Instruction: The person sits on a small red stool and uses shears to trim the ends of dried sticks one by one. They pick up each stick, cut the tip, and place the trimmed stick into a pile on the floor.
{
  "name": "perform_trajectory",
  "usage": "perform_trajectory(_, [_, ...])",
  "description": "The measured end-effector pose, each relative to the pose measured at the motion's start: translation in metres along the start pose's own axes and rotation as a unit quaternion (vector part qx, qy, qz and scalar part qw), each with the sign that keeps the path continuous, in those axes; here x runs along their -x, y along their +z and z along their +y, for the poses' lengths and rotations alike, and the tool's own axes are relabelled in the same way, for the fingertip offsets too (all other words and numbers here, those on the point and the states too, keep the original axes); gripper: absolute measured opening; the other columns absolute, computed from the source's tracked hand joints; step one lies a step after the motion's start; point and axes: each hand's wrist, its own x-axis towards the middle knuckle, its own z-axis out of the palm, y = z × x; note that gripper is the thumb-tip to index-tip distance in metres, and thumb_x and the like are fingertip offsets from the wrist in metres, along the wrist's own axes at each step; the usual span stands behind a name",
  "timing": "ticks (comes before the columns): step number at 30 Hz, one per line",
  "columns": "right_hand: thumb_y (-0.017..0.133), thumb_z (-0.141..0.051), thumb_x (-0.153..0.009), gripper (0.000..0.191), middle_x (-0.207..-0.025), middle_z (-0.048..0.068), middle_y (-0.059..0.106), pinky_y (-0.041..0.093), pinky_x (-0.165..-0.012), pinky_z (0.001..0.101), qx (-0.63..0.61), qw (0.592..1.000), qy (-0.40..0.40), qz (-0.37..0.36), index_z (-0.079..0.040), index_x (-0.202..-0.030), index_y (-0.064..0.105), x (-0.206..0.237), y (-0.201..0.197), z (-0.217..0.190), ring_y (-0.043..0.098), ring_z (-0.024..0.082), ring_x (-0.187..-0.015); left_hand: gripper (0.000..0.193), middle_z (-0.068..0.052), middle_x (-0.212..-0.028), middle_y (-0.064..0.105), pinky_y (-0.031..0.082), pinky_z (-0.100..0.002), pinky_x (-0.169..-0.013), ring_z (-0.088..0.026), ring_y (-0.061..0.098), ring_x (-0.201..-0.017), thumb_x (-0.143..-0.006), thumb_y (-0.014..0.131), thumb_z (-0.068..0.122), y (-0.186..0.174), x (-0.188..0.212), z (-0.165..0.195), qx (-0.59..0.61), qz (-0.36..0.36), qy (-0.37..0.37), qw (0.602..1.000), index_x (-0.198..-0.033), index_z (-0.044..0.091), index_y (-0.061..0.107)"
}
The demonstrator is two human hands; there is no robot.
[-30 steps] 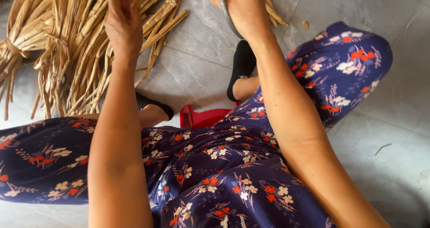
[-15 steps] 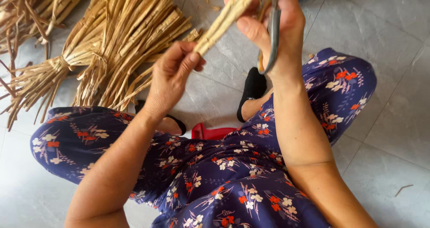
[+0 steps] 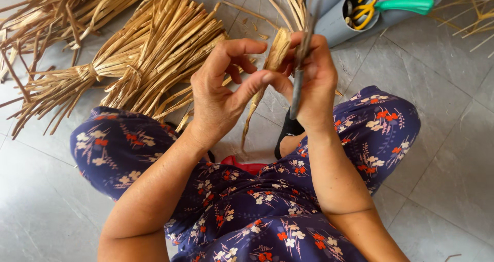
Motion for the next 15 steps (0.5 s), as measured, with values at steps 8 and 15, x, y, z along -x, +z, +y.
perform_trajectory(8, [0.086,0.001,-0.097,0.048,-0.111,0.003,0.068,0.052,-0.088,0.0225,0.008,1.000,0.007,-0.008,-0.006,-0.132,0.054,0.004,0.011,-0.001,0.064,0.009,-0.098,0.026,0.000,-0.110,0.073,0.057,-0.021,-0.078,-0.005,0.069,-0.087,-0.105,0.077,0.017,-0.008,-0.001,-0.006,0.063,-0.002,-0.043,0.997,-0.125,0.005,0.066])
perform_trajectory(15, [0.081,0.000,-0.099,0.047,-0.112,0.009,0.070,0.055,-0.097,0.0253,-0.110,0.993,0.032,-0.013,-0.005,-0.137,0.053,-0.001,0.003,-0.004,0.068,0.013,-0.103,0.026,-0.003,-0.113,0.071,0.058,-0.025,-0.092,-0.008,0.066,-0.103,-0.109,0.066,0.015,-0.009,0.002,-0.017,0.301,-0.040,-0.151,0.941,-0.131,0.000,0.064])
